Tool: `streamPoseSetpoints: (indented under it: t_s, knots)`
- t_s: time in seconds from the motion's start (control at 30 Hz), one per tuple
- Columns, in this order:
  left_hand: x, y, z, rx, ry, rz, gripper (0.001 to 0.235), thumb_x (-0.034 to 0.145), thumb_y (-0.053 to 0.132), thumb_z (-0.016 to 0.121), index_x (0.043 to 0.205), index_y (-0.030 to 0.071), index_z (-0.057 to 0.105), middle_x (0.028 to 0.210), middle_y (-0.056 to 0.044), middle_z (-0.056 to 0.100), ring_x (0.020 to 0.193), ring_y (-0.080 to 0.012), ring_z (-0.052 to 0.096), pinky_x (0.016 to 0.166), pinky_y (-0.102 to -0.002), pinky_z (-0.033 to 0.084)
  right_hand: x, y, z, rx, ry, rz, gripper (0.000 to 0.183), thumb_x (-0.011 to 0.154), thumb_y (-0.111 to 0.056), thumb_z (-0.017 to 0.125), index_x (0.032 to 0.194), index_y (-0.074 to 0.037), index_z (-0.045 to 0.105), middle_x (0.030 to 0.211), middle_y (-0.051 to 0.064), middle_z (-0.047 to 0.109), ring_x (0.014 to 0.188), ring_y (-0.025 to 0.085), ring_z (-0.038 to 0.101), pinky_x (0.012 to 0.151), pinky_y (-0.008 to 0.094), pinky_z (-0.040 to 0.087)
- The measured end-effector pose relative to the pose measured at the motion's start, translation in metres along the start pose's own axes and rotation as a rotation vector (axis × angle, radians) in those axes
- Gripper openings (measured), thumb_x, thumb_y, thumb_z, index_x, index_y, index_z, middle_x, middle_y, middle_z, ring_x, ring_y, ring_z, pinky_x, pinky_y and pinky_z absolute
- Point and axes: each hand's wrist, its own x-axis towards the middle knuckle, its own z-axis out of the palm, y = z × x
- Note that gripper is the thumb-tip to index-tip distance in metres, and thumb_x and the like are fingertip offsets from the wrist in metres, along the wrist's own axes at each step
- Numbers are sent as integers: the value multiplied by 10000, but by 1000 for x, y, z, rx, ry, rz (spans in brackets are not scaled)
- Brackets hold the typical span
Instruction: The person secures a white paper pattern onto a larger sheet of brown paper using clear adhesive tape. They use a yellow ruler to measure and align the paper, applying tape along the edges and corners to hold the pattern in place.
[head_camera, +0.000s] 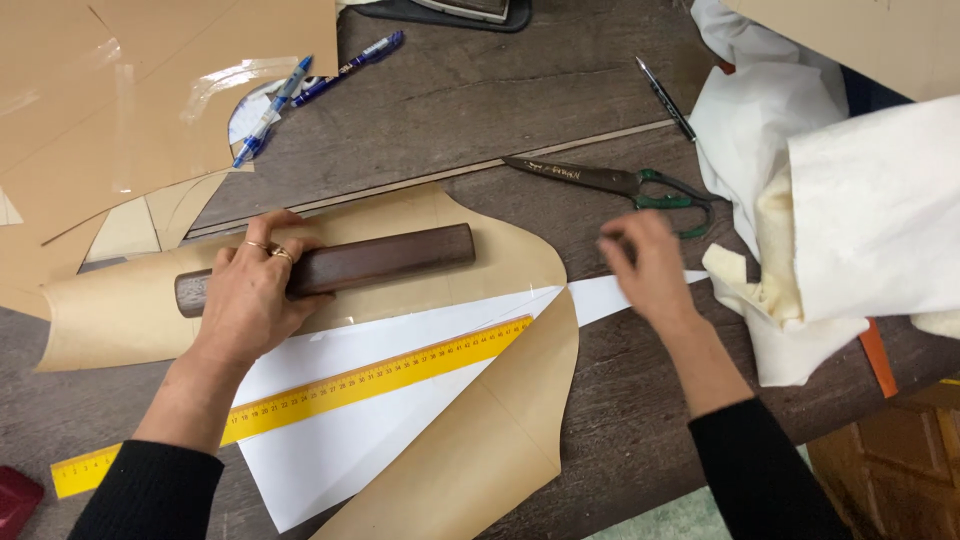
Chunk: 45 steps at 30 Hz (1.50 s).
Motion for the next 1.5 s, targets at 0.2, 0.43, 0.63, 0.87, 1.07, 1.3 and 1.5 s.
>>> streamPoseSetpoints:
  t_s: [0.2, 0.43, 0.63, 0.87, 1.07, 1.3, 1.5]
  knots:
    - [-21, 10, -7, -1, 138, 12, 805, 653, 285, 796, 1390, 215, 479, 1493, -84, 275, 1253, -288, 467, 1088, -597, 247, 51, 43, -6, -196, 25, -97, 339, 891, -203, 732, 1203, -169, 604, 1199, 23, 481, 1117, 285, 468, 889, 444, 367]
    - [-137, 19, -12, -194, 267, -145, 436, 848, 301, 666, 1241, 132, 585, 1213, -129, 505, 1133, -309, 532, 880, -461, 439, 81, 59, -1, -123, -13, -275, 353, 889, -202, 720, 1225, -115, 657, 1092, 94, 541, 1024, 312, 486, 885, 433, 376]
    - [-285, -17, 42, -208, -44, -472, 298, 707, 456, 729, 935, 266, 697, 976, 69, 695, 893, -184, 673, 809, -350, 509, 44, -38, -29, 35, 26, -300, 239, 965, -152, 576, 1185, -69, 619, 1103, 153, 533, 1093, 332, 475, 970, 415, 340]
    - [-325, -7, 70, 47, 247, -559, 340, 654, 417, 783, 965, 299, 711, 974, 73, 663, 823, -199, 640, 793, -321, 519, -30, -90, -22, 264, -107, -254, 201, 930, -173, 576, 1077, -69, 665, 1090, 79, 619, 1053, 226, 558, 949, 389, 398]
    - [-211, -2, 47, 64, 134, -225, 416, 766, 398, 682, 1135, 226, 597, 1132, -3, 596, 993, -280, 578, 776, -439, 473, -34, -89, -25, 326, -74, -215, 221, 970, -171, 525, 1094, -59, 670, 1095, 87, 620, 1058, 239, 587, 909, 404, 439]
    - [-153, -19, 47, 67, -105, -220, 437, 688, 464, 756, 1058, 284, 608, 1064, 56, 590, 1019, -226, 538, 786, -403, 428, -39, -75, -24, 457, -183, 416, 206, 895, -198, 614, 1079, -135, 683, 1112, 42, 682, 969, 168, 619, 822, 302, 518]
    - [-144, -27, 48, -4, -192, -313, 380, 657, 437, 798, 907, 238, 591, 972, 78, 622, 1001, -204, 531, 831, -382, 404, -40, -71, -1, 575, -169, 480, 256, 853, -228, 674, 1070, -93, 655, 987, 25, 691, 846, 115, 588, 707, 281, 511]
